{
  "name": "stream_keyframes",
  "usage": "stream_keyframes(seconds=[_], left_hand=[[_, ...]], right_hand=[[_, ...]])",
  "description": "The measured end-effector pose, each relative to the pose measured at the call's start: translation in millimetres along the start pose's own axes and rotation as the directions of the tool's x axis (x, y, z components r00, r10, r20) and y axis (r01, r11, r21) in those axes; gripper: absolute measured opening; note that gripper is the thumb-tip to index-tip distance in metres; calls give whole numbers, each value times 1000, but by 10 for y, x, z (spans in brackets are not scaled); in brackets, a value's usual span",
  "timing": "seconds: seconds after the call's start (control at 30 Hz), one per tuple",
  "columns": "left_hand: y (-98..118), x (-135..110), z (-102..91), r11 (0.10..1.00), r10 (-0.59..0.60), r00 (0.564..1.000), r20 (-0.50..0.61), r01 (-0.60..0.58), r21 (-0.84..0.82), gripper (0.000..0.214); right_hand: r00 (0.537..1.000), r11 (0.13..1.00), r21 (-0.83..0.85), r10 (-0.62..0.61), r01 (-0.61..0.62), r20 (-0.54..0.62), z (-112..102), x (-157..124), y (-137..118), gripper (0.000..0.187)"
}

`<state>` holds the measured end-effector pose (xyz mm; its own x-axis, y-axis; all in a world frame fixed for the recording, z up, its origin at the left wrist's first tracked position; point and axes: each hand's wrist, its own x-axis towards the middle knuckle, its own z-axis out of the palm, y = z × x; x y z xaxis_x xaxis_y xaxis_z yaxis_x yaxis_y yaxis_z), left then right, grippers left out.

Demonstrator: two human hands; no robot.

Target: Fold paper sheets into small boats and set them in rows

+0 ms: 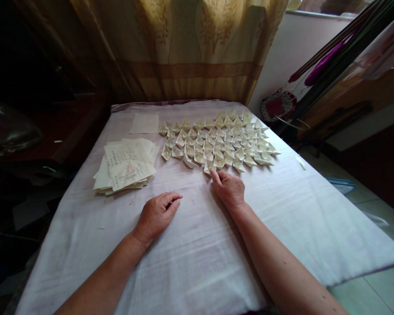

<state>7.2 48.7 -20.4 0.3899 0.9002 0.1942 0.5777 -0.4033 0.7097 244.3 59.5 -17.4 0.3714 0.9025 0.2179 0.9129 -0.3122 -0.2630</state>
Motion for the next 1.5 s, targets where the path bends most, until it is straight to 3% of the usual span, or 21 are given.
stream_keyframes(seconds=[0.37,0.6,0.83,1.07,1.17,1.27,1.37,1.5], left_hand=[[-14,-4,8,1000,4,1000,6,-4,-2,23],[0,-2,-1,1000,-2,1000,6,3,-17,22],[-7,2,-3,1000,-1,1000,10,1,-16,22],[33,-53,8,995,97,995,-11,-96,34,26],[92,-87,39,967,227,972,-59,-218,134,32],[135,-97,68,912,351,930,-106,-314,263,30],[138,-89,69,859,419,901,-112,-353,371,21],[112,-64,49,823,437,895,-90,-358,442,14]], right_hand=[[996,991,124,-43,53,-82,82,-93,87,36],[996,992,116,-50,57,-69,106,-32,88,33],[974,970,195,-108,147,-197,100,-65,88,24],[969,961,153,-209,229,-132,8,-155,89,10],[931,892,270,-343,364,-123,-40,-322,81,12],[851,773,376,-516,511,-95,-54,-477,25,16],[793,709,408,-607,575,-63,-38,-542,-47,17],[758,671,427,-651,606,-52,-12,-532,-82,19]])
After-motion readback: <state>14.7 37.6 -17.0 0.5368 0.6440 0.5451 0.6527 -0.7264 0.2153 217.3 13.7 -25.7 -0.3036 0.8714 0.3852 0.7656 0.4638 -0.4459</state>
